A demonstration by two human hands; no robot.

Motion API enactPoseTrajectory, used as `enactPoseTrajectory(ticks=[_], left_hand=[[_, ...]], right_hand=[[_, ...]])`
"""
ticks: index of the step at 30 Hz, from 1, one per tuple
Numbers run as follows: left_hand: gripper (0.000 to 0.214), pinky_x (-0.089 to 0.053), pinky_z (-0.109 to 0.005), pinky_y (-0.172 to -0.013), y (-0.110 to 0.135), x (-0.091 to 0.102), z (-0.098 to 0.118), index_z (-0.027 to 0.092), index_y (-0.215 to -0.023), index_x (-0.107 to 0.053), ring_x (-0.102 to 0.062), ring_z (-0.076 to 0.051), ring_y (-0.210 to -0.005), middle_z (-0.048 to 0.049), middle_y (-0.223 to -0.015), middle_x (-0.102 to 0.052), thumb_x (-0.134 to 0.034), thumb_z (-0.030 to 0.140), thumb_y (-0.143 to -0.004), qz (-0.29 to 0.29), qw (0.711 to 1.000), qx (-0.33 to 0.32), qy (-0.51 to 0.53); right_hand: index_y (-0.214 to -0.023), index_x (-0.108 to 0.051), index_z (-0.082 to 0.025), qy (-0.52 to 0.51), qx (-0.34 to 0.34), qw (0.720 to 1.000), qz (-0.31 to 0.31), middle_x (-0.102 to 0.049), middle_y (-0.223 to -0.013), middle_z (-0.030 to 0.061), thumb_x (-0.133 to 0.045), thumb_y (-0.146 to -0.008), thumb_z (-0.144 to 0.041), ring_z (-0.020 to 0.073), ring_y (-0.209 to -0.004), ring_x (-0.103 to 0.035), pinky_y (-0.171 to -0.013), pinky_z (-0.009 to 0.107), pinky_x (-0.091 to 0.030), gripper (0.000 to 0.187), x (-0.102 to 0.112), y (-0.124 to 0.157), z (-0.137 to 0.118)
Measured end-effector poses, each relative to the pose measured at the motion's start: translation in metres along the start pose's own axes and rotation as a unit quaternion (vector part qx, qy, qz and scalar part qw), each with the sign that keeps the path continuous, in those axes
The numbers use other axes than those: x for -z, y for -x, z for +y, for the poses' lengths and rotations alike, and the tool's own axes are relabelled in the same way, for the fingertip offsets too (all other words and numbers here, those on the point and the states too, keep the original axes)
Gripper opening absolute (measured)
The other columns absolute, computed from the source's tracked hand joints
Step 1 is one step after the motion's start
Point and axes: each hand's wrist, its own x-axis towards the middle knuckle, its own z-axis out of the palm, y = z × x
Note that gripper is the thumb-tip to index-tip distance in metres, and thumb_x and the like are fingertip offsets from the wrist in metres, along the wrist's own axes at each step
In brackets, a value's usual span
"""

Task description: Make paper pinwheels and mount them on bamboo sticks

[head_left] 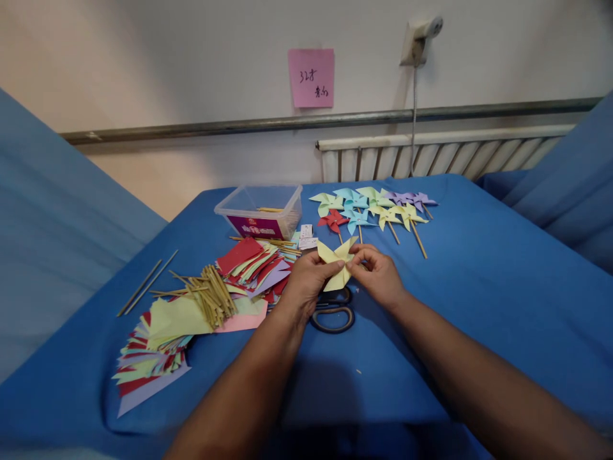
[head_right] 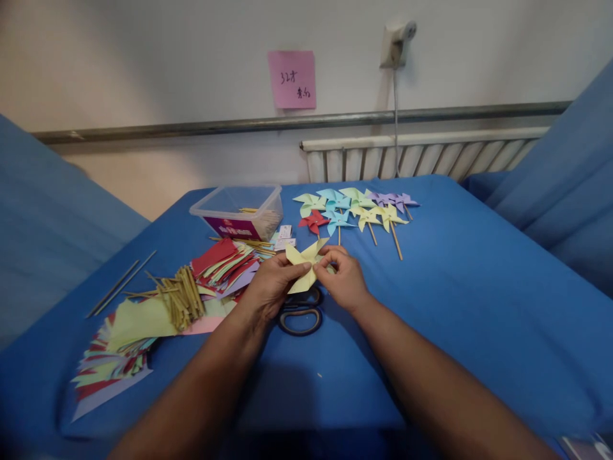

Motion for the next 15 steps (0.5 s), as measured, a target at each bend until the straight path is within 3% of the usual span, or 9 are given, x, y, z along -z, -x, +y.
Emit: enactPoseTrajectory(ticks=[10,15], left_hand=[[0.045,-0.05,-0.026,-0.058,-0.0042,0.0022,-0.0021,0.009,-0.085,-0.075,-0.064,-0.016,-0.059,-0.0083,-0.077,-0.075,-0.092,0.024,-0.046,-0.001,1.0,0.008,-0.01],[0.044,-0.05,-0.026,-0.058,-0.0053,0.0029,-0.0033,0.009,-0.084,-0.075,-0.064,-0.016,-0.059,-0.0085,-0.077,-0.075,-0.092,0.025,-0.046,-0.001,1.0,0.007,-0.01]], right_hand=[[-0.063,-0.06,-0.022,0.054,0.05,0.997,0.007,-0.063,-0.097,0.0065,-0.066,-0.074,-0.027,0.0228,-0.095,-0.063,-0.087,0.037,-0.049,0.014,0.001,0.0015,-0.0074],[-0.063,-0.059,-0.021,0.028,0.033,0.999,0.01,-0.062,-0.099,0.0074,-0.066,-0.074,-0.028,0.022,-0.091,-0.064,-0.083,0.036,-0.05,0.015,-0.0008,0.002,-0.0054]])
